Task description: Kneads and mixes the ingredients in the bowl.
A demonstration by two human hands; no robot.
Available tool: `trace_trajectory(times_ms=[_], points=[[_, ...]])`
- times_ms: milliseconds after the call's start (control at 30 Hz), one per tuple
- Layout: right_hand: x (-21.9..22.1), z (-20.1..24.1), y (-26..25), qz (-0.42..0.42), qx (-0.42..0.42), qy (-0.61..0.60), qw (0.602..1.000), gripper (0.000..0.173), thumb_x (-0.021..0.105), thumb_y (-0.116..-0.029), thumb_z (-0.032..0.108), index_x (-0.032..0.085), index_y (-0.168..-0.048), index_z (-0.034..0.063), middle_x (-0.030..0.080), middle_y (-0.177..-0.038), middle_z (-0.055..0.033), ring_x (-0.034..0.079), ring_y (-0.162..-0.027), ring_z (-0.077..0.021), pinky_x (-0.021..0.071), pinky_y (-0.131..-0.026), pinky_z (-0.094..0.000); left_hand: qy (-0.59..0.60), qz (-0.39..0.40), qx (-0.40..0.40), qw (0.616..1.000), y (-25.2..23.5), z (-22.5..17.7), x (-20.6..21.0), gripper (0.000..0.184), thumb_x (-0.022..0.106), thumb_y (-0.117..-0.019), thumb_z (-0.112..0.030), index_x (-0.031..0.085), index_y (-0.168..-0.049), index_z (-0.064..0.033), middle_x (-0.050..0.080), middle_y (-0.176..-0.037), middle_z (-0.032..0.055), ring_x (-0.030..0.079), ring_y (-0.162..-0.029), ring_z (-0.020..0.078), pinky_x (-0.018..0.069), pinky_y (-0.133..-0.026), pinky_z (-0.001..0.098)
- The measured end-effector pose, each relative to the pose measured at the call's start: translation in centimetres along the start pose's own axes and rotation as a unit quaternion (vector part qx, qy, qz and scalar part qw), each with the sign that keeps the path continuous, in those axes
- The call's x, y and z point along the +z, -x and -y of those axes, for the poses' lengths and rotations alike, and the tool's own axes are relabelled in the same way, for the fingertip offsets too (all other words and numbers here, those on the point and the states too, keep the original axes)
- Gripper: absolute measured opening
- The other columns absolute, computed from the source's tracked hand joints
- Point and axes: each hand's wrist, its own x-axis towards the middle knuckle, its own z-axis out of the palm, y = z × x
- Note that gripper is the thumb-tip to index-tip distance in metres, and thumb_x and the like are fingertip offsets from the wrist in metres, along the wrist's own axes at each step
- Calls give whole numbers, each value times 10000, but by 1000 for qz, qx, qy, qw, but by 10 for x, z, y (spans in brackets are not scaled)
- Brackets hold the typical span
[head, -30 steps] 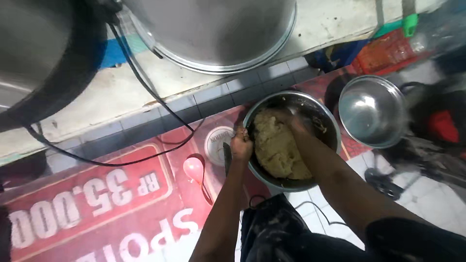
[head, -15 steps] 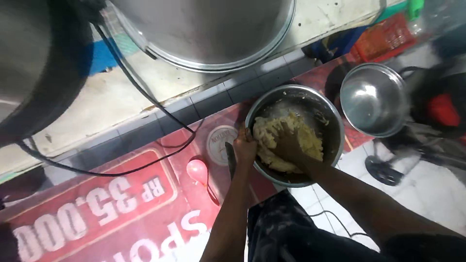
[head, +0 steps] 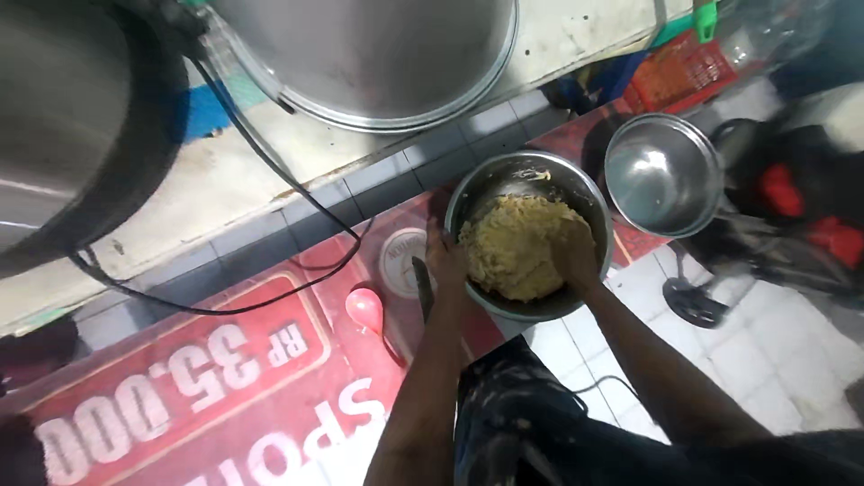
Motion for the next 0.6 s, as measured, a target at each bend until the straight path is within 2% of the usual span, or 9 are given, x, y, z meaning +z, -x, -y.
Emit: trace_trajectory(times_ms=[67, 133, 233, 300, 367, 467, 500, 533, 600], points=[[9, -21, -26, -35, 70, -56, 995, 494, 430, -1116, 274, 449, -1520, -10, 385, -1590, -290, 380, -1469, -467, 313, -1195, -622, -59, 27, 1, 998, -17, -5, 3, 458, 364, -1129, -272, 429, -1550, -106, 643, -1287, 279, 638, -1161, 464, 486, -968, 654], [12, -21, -60, 13, 85, -41, 995, 469, 357, -1135, 228, 432, -1534, -8, 406, -1582, -284, 413, -1446, -482, 344, -1152, -655, -104, 35, 3, 994, -24, -2, 7, 456, 403, -1112, -252, 427, -1550, -127, 682, -1159, 282, 674, -1046, 470, 515, -890, 663], [18, 8, -113, 55, 132, -170, 975, 606, 259, -1147, 401, 503, -1454, -60, 509, -1485, -304, 475, -1408, -431, 356, -1160, -597, -110, 34, 0, 993, -25, 0, 8, 484, 480, -1079, -181, 421, -1556, -126, 697, -1122, 264, 688, -1009, 445, 527, -886, 639], [30, 35, -141, 112, 96, -205, 968, 595, 360, -1124, 447, 549, -1434, -24, 537, -1482, -255, 486, -1414, -374, 364, -1177, -563, -101, 21, 5, 995, -28, 0, 8, 490, 508, -1061, -150, 443, -1545, -112, 704, -1102, 260, 698, -988, 429, 536, -884, 622], [48, 62, -149, 188, -6, -182, 965, 473, 527, -1086, 352, 596, -1407, 11, 586, -1453, -204, 521, -1389, -323, 377, -1187, -512, -86, 21, 4, 996, -26, 5, 9, 476, 500, -1060, -145, 458, -1531, -99, 702, -1108, 265, 694, -998, 437, 534, -886, 627], [64, 107, -118, 265, -121, -25, 956, 448, 734, -953, 357, 689, -1271, 45, 675, -1301, -181, 616, -1246, -321, 451, -1100, -563, -78, 5, 7, 997, -27, 7, 10, 424, 441, -1102, -216, 498, -1508, -107, 706, -1128, 267, 696, -1021, 446, 531, -899, 632], [65, 115, -91, 268, -151, 43, 951, 467, 767, -922, 335, 687, -1287, 55, 651, -1340, -194, 587, -1282, -357, 423, -1104, -620, -80, 7, 4, 997, -27, 5, 9, 424, 427, -1105, -229, 501, -1506, -114, 699, -1151, 267, 688, -1043, 447, 521, -909, 638], [67, 117, -61, 265, -184, 106, 941, 527, 769, -912, 333, 653, -1357, 77, 572, -1446, -212, 497, -1372, -406, 342, -1132, -685, -81, 10, 1, 997, -25, 5, 7, 425, 413, -1111, -242, 501, -1505, -110, 690, -1182, 270, 678, -1075, 451, 510, -926, 646], [68, 94, -8, 219, -221, 106, 944, 532, 757, -911, 346, 628, -1386, 144, 523, -1496, -189, 450, -1400, -444, 347, -1093, -747, -73, 13, 3, 997, -23, 6, 6, 426, 402, -1115, -247, 505, -1496, -86, 676, -1224, 267, 665, -1112, 446, 503, -948, 647]])
